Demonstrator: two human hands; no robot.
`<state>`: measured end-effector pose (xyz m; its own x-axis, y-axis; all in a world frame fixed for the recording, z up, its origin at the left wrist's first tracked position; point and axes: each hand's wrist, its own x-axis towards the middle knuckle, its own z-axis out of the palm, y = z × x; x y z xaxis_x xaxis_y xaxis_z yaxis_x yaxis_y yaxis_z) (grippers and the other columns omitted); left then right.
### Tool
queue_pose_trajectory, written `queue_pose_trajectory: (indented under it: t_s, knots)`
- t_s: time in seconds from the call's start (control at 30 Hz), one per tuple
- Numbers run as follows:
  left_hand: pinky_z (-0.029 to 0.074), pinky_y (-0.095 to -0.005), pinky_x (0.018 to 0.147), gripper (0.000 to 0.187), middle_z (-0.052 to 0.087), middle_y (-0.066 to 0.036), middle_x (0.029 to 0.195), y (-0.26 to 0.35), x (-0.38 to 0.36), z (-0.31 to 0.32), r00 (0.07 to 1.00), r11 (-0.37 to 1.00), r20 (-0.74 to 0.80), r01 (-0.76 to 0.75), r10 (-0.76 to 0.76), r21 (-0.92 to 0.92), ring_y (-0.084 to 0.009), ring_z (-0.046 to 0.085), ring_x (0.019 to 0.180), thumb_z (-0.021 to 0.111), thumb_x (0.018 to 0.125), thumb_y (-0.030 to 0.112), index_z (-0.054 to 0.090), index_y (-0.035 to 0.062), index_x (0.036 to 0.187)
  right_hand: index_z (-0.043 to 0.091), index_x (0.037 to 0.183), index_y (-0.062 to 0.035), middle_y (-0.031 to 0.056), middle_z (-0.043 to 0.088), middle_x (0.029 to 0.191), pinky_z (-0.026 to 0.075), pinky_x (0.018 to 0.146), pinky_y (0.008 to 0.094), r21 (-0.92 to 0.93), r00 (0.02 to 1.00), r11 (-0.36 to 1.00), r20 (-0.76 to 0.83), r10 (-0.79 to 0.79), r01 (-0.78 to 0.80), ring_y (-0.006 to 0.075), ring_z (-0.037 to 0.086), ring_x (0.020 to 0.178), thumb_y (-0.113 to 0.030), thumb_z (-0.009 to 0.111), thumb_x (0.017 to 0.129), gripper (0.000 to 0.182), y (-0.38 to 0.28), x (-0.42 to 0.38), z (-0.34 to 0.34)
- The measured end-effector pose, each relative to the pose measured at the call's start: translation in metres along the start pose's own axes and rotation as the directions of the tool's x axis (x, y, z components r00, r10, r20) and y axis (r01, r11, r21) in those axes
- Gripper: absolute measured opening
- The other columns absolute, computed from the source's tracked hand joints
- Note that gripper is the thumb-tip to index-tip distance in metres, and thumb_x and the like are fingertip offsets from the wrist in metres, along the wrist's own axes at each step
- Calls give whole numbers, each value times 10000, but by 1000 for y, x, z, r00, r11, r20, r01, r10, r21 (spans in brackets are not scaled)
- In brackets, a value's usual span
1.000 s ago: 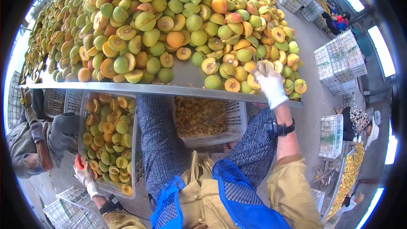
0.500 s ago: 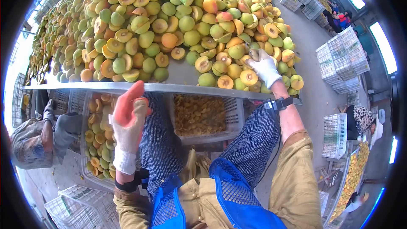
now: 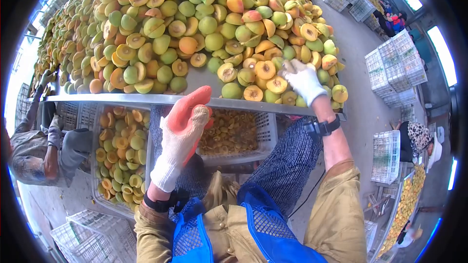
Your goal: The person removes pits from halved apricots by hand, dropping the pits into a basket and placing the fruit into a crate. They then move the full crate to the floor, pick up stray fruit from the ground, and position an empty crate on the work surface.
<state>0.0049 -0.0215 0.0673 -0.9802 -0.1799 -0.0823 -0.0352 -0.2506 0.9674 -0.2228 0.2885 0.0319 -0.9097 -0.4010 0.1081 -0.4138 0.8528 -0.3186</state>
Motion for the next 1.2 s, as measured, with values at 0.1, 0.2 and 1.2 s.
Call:
queue_pose_trajectory:
  t_s: [0.1, 0.2, 1.2]
  knots:
    - [553, -295, 885, 429, 618, -81, 1323, -6, -2, 6, 999, 1000, 29, 21, -20, -20, -116, 621, 1039, 632, 1019, 196, 558, 33, 1409, 630, 1170, -25, 248, 677, 1034, 528, 879, 483, -94, 996, 992, 32, -80, 83, 432, 649, 976, -394, 674, 891, 465, -12, -23, 10]
    - [544, -269, 871, 418, 630, -71, 1295, -11, -2, 17, 998, 998, 58, 43, -40, -42, -96, 610, 1006, 630, 1015, 167, 560, 22, 1401, 598, 1150, 21, 210, 688, 1003, 545, 850, 421, 131, 971, 965, 103, 216, -228, 355, 675, 915, -306, 742, 848, 467, -35, -26, 5]
    - [575, -511, 927, 495, 582, -195, 1309, -53, -13, 20, 987, 767, -161, -83, -27, -637, -284, 683, 990, 504, 1058, 419, 498, 41, 1378, 561, 1101, -54, 259, 665, 798, 522, 613, 538, 722, 995, 689, 101, -21, -58, 480, 669, 760, -320, 610, 1016, 284, -225, -138, 71]
